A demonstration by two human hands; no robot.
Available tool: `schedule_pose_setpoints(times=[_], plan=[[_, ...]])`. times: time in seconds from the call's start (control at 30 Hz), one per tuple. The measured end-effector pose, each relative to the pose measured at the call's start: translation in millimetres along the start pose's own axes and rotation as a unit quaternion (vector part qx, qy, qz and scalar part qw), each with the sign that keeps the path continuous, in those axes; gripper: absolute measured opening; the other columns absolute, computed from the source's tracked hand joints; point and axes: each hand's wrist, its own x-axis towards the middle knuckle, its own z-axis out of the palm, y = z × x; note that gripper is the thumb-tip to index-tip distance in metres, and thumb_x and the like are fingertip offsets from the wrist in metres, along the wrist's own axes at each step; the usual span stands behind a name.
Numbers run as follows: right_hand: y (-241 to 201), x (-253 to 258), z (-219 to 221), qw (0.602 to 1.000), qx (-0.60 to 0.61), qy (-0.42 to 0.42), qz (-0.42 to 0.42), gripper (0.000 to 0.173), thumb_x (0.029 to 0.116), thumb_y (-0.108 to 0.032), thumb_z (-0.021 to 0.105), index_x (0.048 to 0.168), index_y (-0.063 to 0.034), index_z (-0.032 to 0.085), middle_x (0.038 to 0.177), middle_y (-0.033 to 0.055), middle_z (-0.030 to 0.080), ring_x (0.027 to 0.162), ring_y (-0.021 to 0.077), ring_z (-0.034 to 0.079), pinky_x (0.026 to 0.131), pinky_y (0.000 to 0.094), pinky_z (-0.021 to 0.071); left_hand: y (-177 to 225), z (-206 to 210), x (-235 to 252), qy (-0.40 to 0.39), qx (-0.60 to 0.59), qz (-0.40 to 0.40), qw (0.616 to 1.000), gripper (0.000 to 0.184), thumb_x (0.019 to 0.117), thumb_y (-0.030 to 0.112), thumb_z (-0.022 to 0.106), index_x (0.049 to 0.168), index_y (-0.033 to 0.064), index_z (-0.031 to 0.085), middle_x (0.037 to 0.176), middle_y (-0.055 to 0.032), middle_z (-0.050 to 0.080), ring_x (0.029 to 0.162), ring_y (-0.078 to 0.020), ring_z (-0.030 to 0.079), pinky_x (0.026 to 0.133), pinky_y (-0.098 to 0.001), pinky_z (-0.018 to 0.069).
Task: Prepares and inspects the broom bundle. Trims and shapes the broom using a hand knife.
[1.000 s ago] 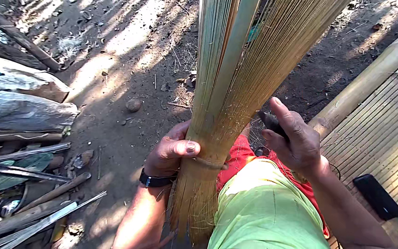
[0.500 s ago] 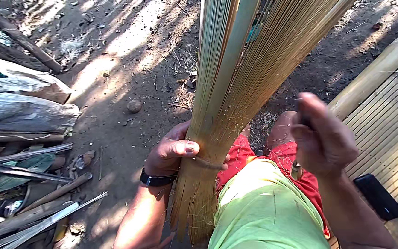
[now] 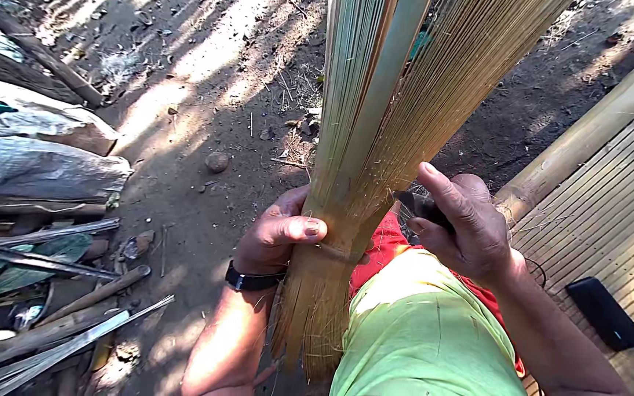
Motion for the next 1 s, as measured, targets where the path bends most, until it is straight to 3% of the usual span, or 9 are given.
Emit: schedule_pose_setpoints(times=[0.23,0.33,0.37,0.43,0.5,0.63,0.83,0.93,1.0], plan=[[-8,3,0,0.999,0.022,-0.012,-0.043,0.040,0.1005,-0.019,0.063,0.140,-0.0145,0.060,0.091,0.0027,0.061,0.071,0.0105,0.058,0.058,0.0274,0.0507,-1,0,4,-0.006,0.011,0.005,1.000,0.042,0.0924,0.021,0.068,0.130,0.0043,0.060,0.106,-0.0213,0.071,0.090,-0.0326,0.074,0.072,-0.0522,0.0644],[-17,-18,0,0.993,0.067,-0.084,-0.056,0.038,0.1001,-0.019,0.066,0.138,-0.0215,0.063,0.094,0.0060,0.068,0.073,0.0132,0.065,0.058,0.0284,0.0542,4,4,8,-0.007,0.051,0.029,0.998,0.037,0.0930,0.018,0.067,0.128,0.0065,0.063,0.101,-0.0089,0.073,0.085,-0.0144,0.073,0.072,-0.0321,0.0639],[-17,-23,0,0.992,0.071,-0.094,-0.054,0.037,0.1005,-0.019,0.065,0.138,-0.0225,0.063,0.094,0.0062,0.069,0.073,0.0133,0.065,0.058,0.0283,0.0546,5,6,8,-0.005,0.043,0.032,0.999,0.036,0.0934,0.015,0.066,0.128,0.0051,0.062,0.101,-0.0092,0.073,0.085,-0.0140,0.073,0.073,-0.0310,0.0637],[-12,-24,0,0.996,0.053,-0.068,-0.025,0.036,0.1008,-0.020,0.064,0.137,-0.0213,0.062,0.092,0.0035,0.068,0.072,0.0113,0.065,0.059,0.0280,0.0552,7,9,8,-0.002,0.017,0.024,1.000,0.036,0.0947,0.012,0.064,0.129,0.0026,0.060,0.103,-0.0138,0.072,0.087,-0.0198,0.074,0.075,-0.0378,0.0650],[-6,-16,-2,0.999,0.009,-0.034,0.013,0.048,0.1012,-0.023,0.063,0.148,-0.0207,0.051,0.089,0.0016,0.062,0.066,0.0089,0.059,0.054,0.0273,0.0524,4,8,7,0.019,0.032,0.015,0.999,0.037,0.0938,0.015,0.065,0.129,0.0055,0.060,0.101,-0.0121,0.072,0.084,-0.0192,0.074,0.072,-0.0393,0.0649],[4,-2,-1,0.999,-0.023,-0.010,0.024,0.068,0.1010,-0.025,0.064,0.161,-0.0196,0.033,0.096,0.0021,0.063,0.068,0.0075,0.059,0.054,0.0265,0.0541,3,5,6,0.022,0.025,-0.006,0.999,0.040,0.0926,0.018,0.067,0.131,0.0065,0.059,0.103,-0.0153,0.071,0.086,-0.0249,0.074,0.070,-0.0455,0.0649],[6,2,-9,0.997,0.050,0.052,0.009,0.042,0.1016,-0.019,0.064,0.143,-0.0170,0.058,0.106,0.0032,0.066,0.080,0.0102,0.065,0.065,0.0287,0.0584,1,5,4,-0.009,-0.020,-0.017,1.000,0.046,0.0936,0.019,0.066,0.136,0.0042,0.055,0.112,-0.0250,0.068,0.096,-0.0386,0.072,0.076,-0.0583,0.0630],[10,-3,-28,0.986,0.061,0.144,0.049,0.043,0.1036,-0.022,0.061,0.146,-0.0220,0.055,0.106,-0.0024,0.068,0.069,0.0066,0.062,0.054,0.0253,0.0551,3,4,1,-0.020,-0.041,-0.009,0.999,0.045,0.0951,0.021,0.065,0.136,0.0041,0.056,0.115,-0.0283,0.067,0.098,-0.0436,0.072,0.076,-0.0610,0.0625],[17,-8,-29,0.987,0.047,0.143,0.053,0.047,0.1040,-0.025,0.061,0.150,-0.0226,0.050,0.106,-0.0027,0.066,0.069,0.0059,0.061,0.054,0.0245,0.0543,3,-1,-1,-0.028,-0.050,-0.007,0.998,0.046,0.0959,0.023,0.065,0.136,0.0040,0.055,0.115,-0.0293,0.067,0.098,-0.0444,0.072,0.076,-0.0609,0.0626]])
